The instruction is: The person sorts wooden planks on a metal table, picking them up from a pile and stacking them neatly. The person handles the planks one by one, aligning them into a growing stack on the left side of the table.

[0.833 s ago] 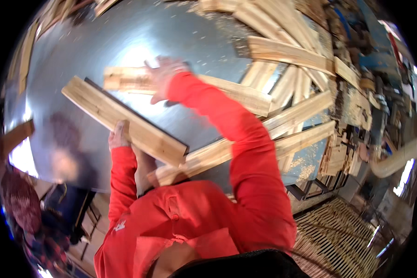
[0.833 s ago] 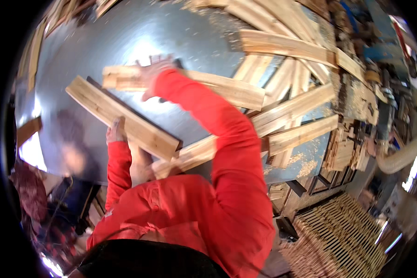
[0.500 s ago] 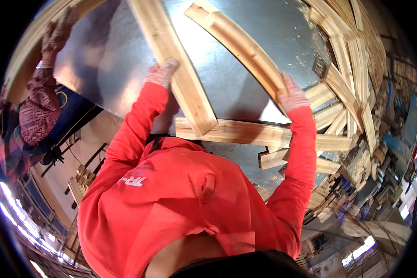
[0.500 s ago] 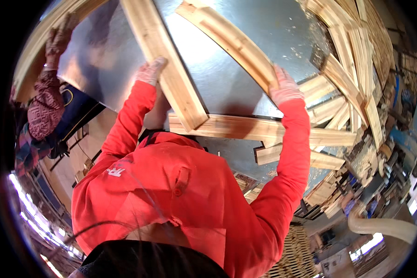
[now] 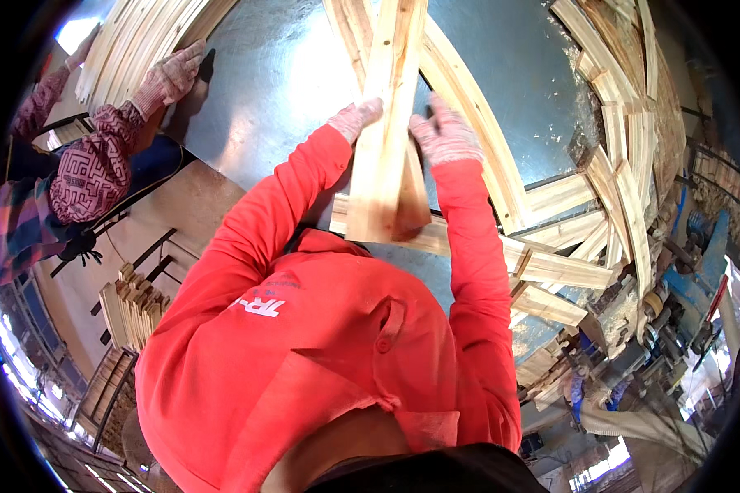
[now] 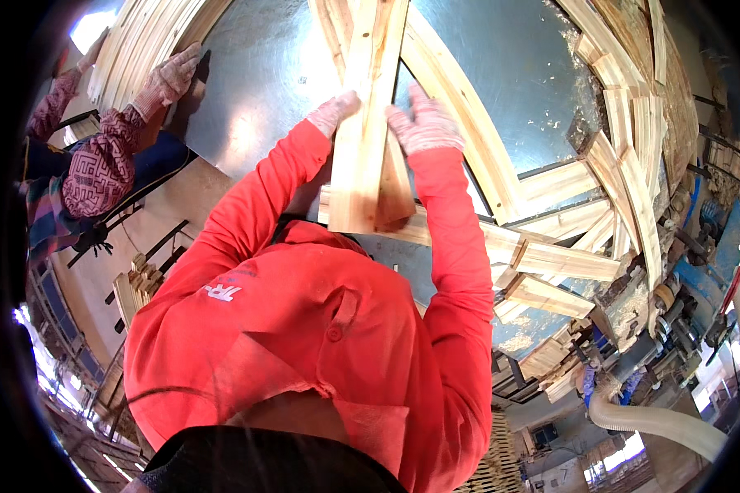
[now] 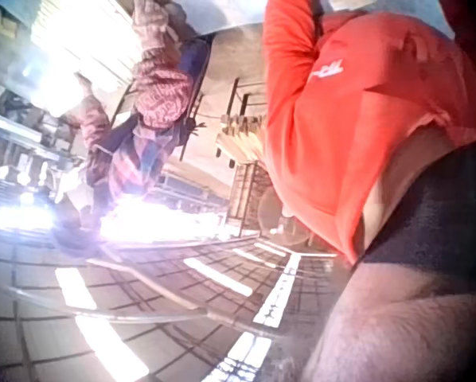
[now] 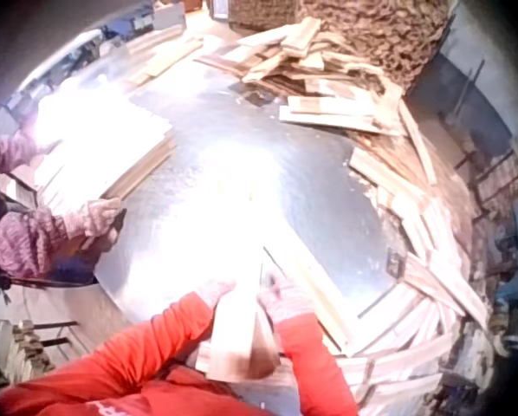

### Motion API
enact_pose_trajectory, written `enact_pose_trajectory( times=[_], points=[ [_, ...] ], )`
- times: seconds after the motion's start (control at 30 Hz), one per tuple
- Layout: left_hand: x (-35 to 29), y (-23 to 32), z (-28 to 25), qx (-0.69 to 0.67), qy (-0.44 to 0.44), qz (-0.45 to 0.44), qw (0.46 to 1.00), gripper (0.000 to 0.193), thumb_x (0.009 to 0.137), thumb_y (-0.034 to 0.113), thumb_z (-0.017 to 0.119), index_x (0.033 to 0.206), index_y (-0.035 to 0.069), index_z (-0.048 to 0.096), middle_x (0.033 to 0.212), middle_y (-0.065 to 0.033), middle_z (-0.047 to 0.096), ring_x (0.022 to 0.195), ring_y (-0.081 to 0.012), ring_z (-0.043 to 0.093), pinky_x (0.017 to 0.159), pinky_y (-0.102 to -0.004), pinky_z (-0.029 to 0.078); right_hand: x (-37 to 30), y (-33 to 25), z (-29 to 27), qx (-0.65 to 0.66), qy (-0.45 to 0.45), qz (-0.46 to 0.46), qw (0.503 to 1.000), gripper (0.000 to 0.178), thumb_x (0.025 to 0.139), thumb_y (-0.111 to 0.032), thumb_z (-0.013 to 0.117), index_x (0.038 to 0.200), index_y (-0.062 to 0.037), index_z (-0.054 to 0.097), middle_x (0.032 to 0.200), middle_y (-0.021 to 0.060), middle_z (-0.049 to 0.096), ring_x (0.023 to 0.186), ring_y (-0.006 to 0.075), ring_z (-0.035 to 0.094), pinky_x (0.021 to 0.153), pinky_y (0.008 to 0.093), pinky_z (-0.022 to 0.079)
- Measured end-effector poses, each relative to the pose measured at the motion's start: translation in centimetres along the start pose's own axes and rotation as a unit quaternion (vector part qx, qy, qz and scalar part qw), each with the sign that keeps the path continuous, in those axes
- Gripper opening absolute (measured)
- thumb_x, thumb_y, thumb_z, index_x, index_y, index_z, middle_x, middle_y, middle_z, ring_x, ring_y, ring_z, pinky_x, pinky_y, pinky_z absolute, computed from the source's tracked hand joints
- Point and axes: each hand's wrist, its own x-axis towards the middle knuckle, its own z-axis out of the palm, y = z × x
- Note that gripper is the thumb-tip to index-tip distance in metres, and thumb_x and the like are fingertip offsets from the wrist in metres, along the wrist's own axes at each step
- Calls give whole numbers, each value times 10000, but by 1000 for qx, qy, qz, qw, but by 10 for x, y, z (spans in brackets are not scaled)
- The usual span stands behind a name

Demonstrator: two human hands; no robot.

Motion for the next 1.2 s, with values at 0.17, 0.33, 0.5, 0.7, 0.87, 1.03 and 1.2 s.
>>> enact_pose_trajectory(
  times=[0.17,0.33,0.5,0.7,0.87,1.03,1.2],
  points=[
    [23,-25,-24,104,13,74,992,670,810,303,733,1359,14,480,1252,-176,594,1248,-227,452,1097,-383,290,3,61,-30,-297,84,24,951,1060,691,-562,750,1522,-201,200,1433,239,408,1288,388,444,1070,457,357],
    [-1,3,-21,22,59,123,990,467,827,280,713,1209,39,595,1086,-127,643,1061,-216,562,988,-353,406,14,110,-61,191,-80,32,978,902,730,-413,785,1479,-166,347,1235,193,563,1174,368,535,1054,425,386],
    [49,-3,-4,134,134,122,974,519,842,367,700,1223,33,585,1154,-131,619,1098,-249,558,979,-369,420,43,55,13,319,-87,57,942,746,820,-485,668,1415,-108,422,1249,190,579,1121,310,578,985,371,449],
    [19,-7,3,23,43,-7,999,604,806,370,740,1278,39,560,1331,-152,538,1200,-301,502,1038,-421,370,-99,6,14,-151,28,-133,979,994,697,-613,707,1458,-99,329,1460,220,378,1359,365,361,1136,472,252],
    [9,23,-23,165,72,23,983,587,796,374,744,1284,96,572,1350,-137,523,1251,-298,444,1033,-412,360,-169,138,21,-315,-66,-148,935,1143,565,-435,859,1476,-114,248,1435,179,381,1325,337,380,1143,478,251],
    [-61,88,-34,207,101,92,969,530,809,383,723,1229,82,606,1199,-111,619,1120,-228,569,972,-387,426,-125,127,-24,-285,-65,-82,953,1003,676,-428,786,1476,-110,270,1321,171,516,1219,344,495,1101,449,334],
    [-63,117,-87,241,15,281,929,458,839,245,726,1219,25,595,1057,-37,655,942,-116,603,847,-271,480,-45,107,-48,186,-45,118,974,608,801,-455,731,1194,-6,615,1051,138,675,970,216,612,898,306,452]
  ],
)
